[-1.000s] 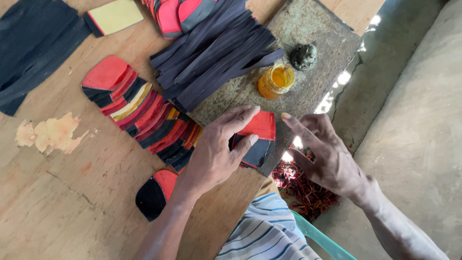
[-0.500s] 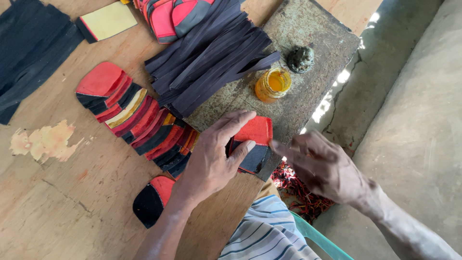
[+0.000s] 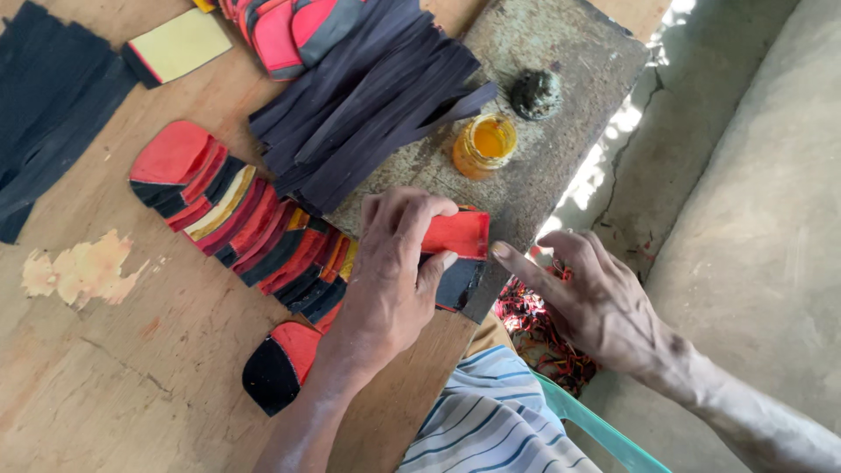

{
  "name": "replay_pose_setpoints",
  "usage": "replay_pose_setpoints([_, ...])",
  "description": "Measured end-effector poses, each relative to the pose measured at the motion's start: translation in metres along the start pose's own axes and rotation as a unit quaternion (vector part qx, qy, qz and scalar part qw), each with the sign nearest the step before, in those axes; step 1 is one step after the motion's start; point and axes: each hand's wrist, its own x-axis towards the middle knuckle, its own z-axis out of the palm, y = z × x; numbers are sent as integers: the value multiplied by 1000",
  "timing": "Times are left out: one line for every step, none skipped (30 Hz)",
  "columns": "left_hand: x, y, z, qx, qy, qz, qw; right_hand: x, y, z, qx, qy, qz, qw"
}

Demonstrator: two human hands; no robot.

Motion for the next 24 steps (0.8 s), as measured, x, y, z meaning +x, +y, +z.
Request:
replay_pose_setpoints([1, 1, 1, -6, -6, 6, 1000, 4, 2, 0, -2, -10, 25, 1000])
replay_pose_setpoints([1, 2, 1, -12, -13, 11, 1000, 4, -1, 0, -7, -6, 9, 1000])
replay_pose_setpoints([0, 2, 2, -17, -15, 12, 1000, 4, -5, 2, -11, -4, -12, 1000])
replay_pose_setpoints([0, 0, 1, -17, -8, 22, 1000, 4, -10, 3, -14, -2, -33, 999])
replay_pose_setpoints([-1, -2, 2, -18, -1, 30, 999, 2, -15, 4, -4, -7, -46, 999])
replay_pose_setpoints([-2, -4, 3, -20, 6, 37, 999, 0, -19, 5, 7, -11, -58, 998])
replay_pose_setpoints([-3, -6, 4, -19, 5, 36, 999, -2, -23, 7, 16, -14, -67, 998])
replay_pose_setpoints([-3, -7, 5, -18, 4, 36, 999, -4, -26, 6, 24, -12, -66, 997])
replay_pose_setpoints([-3, -8, 5, -15, 4, 37, 999, -5, -29, 6, 31, -7, -65, 997])
replay_pose_setpoints([-3, -8, 5, -16, 5, 38, 999, -6, -31, 5, 38, -2, -64, 997])
replay_pose_setpoints([-4, -8, 5, -17, 6, 40, 999, -4, -31, 5, 46, 11, -58, 997])
replay_pose_setpoints([-4, -8, 5, -18, 8, 41, 999, -3, -31, 5, 55, 25, -51, 997])
replay_pose_setpoints([-4, -8, 5, -18, 9, 41, 999, -2, -32, 5, 63, 37, -44, 996])
replay_pose_setpoints([-4, -8, 5, -19, 9, 40, 999, -2, -35, 6, 59, 25, -59, 996])
replay_pose_setpoints([-4, -8, 5, -19, 11, 41, 999, -2, -39, 9, 54, 14, -74, 996])
replay_pose_setpoints([-3, -7, 4, -15, 21, 46, 999, -2, -43, 11, 49, 3, -90, 995])
replay_pose_setpoints([-4, -5, 4, -9, 31, 48, 998, -4, -46, 10, 72, 4, -113, 991])
replay_pose_setpoints([-5, -2, 2, -4, 42, 49, 998, -8, -49, 8, 95, 5, -136, 986])
replay_pose_setpoints([-6, -1, -2, -79, 29, 3, 996, -8, -52, 7, 118, 7, -163, 979])
replay_pose_setpoints([-8, 1, -8, -153, 17, -42, 987, -8, -55, 6, 165, 22, -161, 973])
replay_pose_setpoints([-12, 3, -15, -226, 7, -89, 970, -7, -58, 5, 215, 33, -160, 963])
replay_pose_setpoints([-16, 4, -25, -260, 12, -70, 963, -4, -61, 5, 265, 43, -159, 950])
replay_pose_setpoints([-22, 3, -37, -294, 17, -50, 954, -1, -66, 6, 256, 66, -128, 956])
replay_pose_setpoints([-30, 3, -49, -327, 22, -30, 944, 3, -71, 7, 247, 88, -96, 960])
